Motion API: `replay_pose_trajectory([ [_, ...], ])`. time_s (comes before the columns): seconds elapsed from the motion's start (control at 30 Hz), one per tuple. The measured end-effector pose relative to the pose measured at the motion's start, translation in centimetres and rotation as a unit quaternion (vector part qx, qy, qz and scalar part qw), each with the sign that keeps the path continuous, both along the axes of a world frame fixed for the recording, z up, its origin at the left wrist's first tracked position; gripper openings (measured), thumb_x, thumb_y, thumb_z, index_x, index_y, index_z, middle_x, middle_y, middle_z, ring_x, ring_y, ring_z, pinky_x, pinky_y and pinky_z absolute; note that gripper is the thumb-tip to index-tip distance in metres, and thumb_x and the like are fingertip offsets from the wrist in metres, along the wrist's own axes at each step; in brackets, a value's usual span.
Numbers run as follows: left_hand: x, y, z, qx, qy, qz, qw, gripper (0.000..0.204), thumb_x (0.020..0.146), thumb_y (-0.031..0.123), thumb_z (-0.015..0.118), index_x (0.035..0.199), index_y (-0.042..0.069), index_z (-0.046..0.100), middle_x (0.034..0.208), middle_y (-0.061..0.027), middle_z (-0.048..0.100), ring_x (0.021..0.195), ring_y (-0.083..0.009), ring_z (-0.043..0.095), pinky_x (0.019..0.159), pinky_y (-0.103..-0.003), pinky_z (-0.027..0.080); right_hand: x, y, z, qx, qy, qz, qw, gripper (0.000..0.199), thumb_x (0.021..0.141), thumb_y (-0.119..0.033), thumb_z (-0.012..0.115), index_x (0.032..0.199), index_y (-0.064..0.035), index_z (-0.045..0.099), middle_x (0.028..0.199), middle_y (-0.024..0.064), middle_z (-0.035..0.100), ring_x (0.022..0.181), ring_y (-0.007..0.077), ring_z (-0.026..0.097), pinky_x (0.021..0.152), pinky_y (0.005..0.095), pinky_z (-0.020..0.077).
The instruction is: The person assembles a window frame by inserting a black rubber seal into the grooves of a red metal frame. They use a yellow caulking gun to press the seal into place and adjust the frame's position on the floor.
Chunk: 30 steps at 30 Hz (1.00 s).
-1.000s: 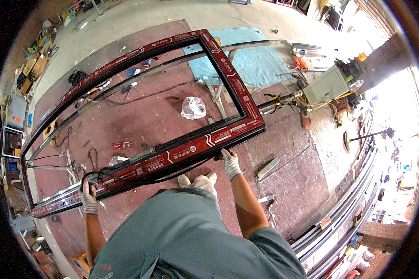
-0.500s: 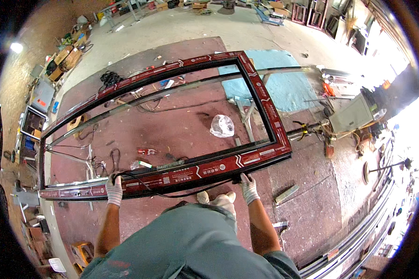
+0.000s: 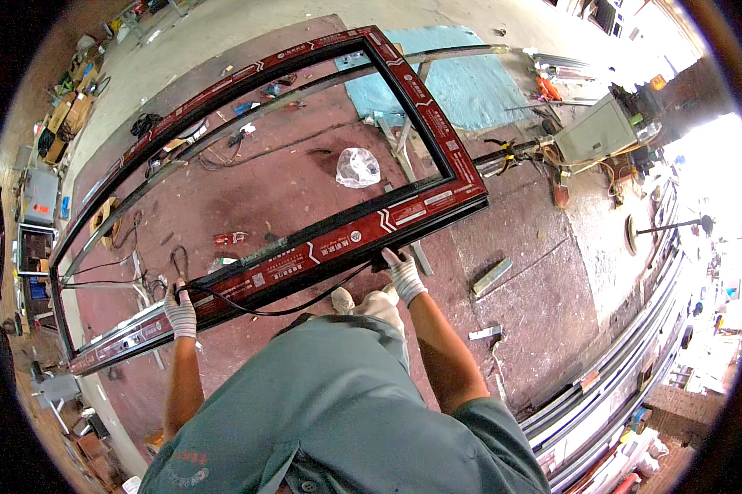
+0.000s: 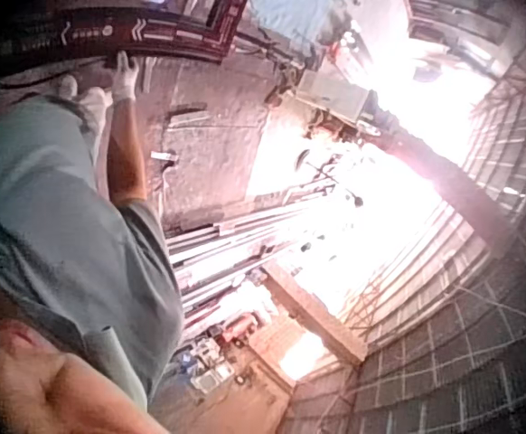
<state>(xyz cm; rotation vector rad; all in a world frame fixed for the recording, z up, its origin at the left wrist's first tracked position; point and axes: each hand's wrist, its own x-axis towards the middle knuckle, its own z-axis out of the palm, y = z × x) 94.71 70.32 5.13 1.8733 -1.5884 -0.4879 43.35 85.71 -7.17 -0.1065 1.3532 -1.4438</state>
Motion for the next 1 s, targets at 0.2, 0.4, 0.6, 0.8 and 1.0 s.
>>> replay_pose_trajectory([
  [0.2, -0.3, -0.2, -1.2, -0.060, -0.017, 0.031, 0.998, 0.048, 0.096, 0.044, 0.055, 0.100, -0.003, 0.065, 0.085, -0.0124, 0.066, 0.076, -0.0215, 0.057, 0.077, -0.034, 0.047, 1.6, -0.6, 2.7, -0.005, 0.006, -0.013, 1.000, 0.027, 0.089, -0.021, 0.071, 0.101, 0.0023, 0.065, 0.093, 0.0043, 0.067, 0.082, 0.0143, 0.060, 0.075, 0.0296, 0.0484],
  [0.4, 0.1, -1.5, 0.1, -0.070, 0.303, 0.165, 0.936, 0.045, 0.094, 0.048, 0.057, 0.092, 0.004, 0.065, 0.082, -0.0005, 0.061, 0.072, -0.0131, 0.051, 0.067, -0.028, 0.042, 2.6, -0.4, 1.1, -0.047, -0.015, -0.018, 0.999, 0.026, 0.089, -0.020, 0.071, 0.101, 0.0021, 0.064, 0.090, 0.0048, 0.067, 0.082, 0.0137, 0.060, 0.077, 0.0279, 0.0479],
  [0.6, 3.1, -1.4, -1.6, -0.058, 0.291, 0.167, 0.940, 0.042, 0.094, 0.048, 0.055, 0.093, 0.007, 0.066, 0.084, -0.0009, 0.062, 0.073, -0.0139, 0.053, 0.069, -0.030, 0.044, 3.4, 0.0, -0.4, -0.015, 0.067, 0.042, 0.997, 0.023, 0.088, -0.017, 0.071, 0.102, -0.0003, 0.064, 0.095, 0.0066, 0.067, 0.082, 0.0189, 0.065, 0.070, 0.0342, 0.0549],
  [0.8, 1.2, -0.8, -0.9, -0.077, 0.286, 0.128, 0.946, 0.038, 0.094, 0.045, 0.058, 0.090, 0.008, 0.065, 0.072, 0.0011, 0.059, 0.061, -0.0109, 0.051, 0.059, -0.027, 0.043, 4.5, -0.6, 0.6, -0.016, 0.055, 0.032, 0.998, 0.027, 0.089, -0.022, 0.071, 0.101, 0.0016, 0.065, 0.094, 0.0053, 0.068, 0.085, 0.0147, 0.060, 0.079, 0.0308, 0.0476],
  [1.0, 0.6, -0.4, -0.2, -0.056, 0.234, 0.086, 0.967, 0.041, 0.094, 0.047, 0.057, 0.082, 0.008, 0.061, 0.070, 0.0015, 0.056, 0.060, -0.0099, 0.049, 0.057, -0.026, 0.041, 4.6, -0.5, -1.1, -0.019, 0.037, 0.044, 0.998, 0.032, 0.088, -0.024, 0.073, 0.104, 0.0032, 0.065, 0.095, 0.0057, 0.068, 0.085, 0.0147, 0.061, 0.079, 0.0308, 0.0484],
])
